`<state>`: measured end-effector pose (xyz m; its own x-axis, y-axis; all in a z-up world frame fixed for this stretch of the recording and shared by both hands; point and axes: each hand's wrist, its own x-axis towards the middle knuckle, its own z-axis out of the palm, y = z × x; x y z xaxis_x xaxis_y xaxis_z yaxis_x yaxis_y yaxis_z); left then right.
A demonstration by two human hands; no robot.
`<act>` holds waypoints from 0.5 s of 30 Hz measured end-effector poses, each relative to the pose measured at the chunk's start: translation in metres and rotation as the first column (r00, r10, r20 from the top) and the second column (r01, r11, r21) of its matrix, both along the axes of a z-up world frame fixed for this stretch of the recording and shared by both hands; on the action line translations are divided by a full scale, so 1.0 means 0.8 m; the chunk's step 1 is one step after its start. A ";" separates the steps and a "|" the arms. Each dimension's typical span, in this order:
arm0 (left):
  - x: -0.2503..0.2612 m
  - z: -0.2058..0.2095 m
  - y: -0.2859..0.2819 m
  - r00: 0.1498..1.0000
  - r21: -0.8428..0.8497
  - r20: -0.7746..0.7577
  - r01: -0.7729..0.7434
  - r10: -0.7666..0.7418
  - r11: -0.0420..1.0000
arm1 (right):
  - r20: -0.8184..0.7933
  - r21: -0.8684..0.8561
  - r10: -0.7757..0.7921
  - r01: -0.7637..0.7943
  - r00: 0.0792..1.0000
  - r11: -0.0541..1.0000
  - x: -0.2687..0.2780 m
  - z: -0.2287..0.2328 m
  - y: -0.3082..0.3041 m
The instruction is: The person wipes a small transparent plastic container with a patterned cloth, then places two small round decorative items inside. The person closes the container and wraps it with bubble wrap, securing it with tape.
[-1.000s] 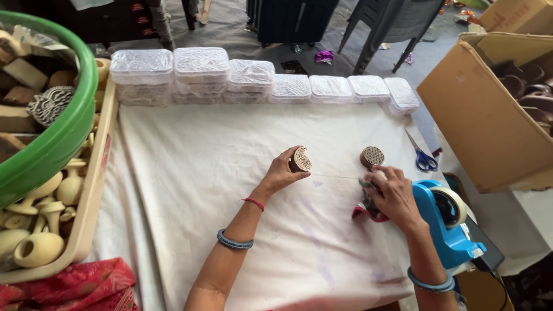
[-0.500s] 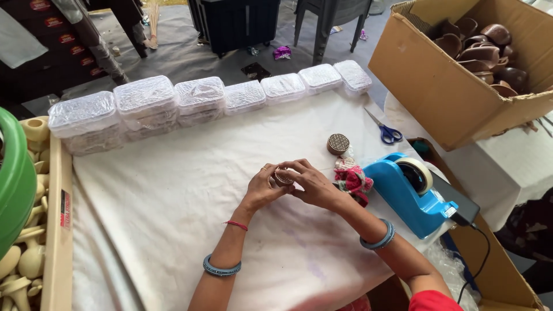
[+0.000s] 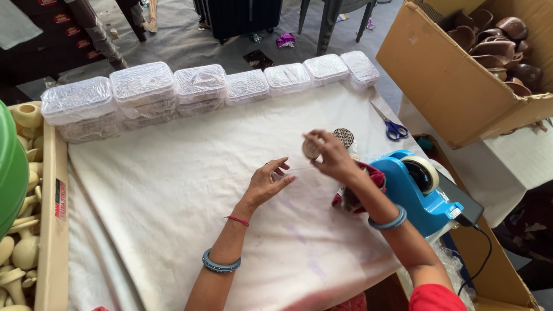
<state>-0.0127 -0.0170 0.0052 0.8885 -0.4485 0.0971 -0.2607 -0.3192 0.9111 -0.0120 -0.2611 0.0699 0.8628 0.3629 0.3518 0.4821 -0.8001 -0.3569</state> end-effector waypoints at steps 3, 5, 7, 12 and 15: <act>-0.002 -0.003 0.000 1.000 0.000 0.018 -0.006 0.006 1.000 | -0.092 -0.116 -0.118 0.107 0.989 0.987 0.025 -0.004 -0.025; -0.003 0.001 -0.001 1.000 0.026 0.007 -0.012 0.012 1.000 | -0.116 -0.135 -0.134 0.118 0.984 0.984 0.032 -0.012 -0.033; -0.004 0.001 -0.001 1.000 0.054 -0.004 -0.020 0.020 0.998 | -0.139 -0.152 -0.148 0.127 0.979 0.980 0.034 -0.015 -0.039; -0.008 0.010 -0.001 0.999 0.039 0.011 -0.030 0.030 0.999 | -0.018 -0.134 -0.170 0.166 0.985 0.977 -0.006 0.013 -0.051; -0.006 0.003 0.000 0.999 -0.002 0.043 -0.022 0.022 1.000 | -0.060 -0.158 -0.220 0.208 0.974 0.965 -0.084 0.068 -0.048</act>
<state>-0.0174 -0.0166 0.0072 0.8930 -0.4289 0.1364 -0.2928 -0.3235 0.8998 -0.0791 -0.2992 0.1241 0.9484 0.2103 0.2374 0.2696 -0.9287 -0.2545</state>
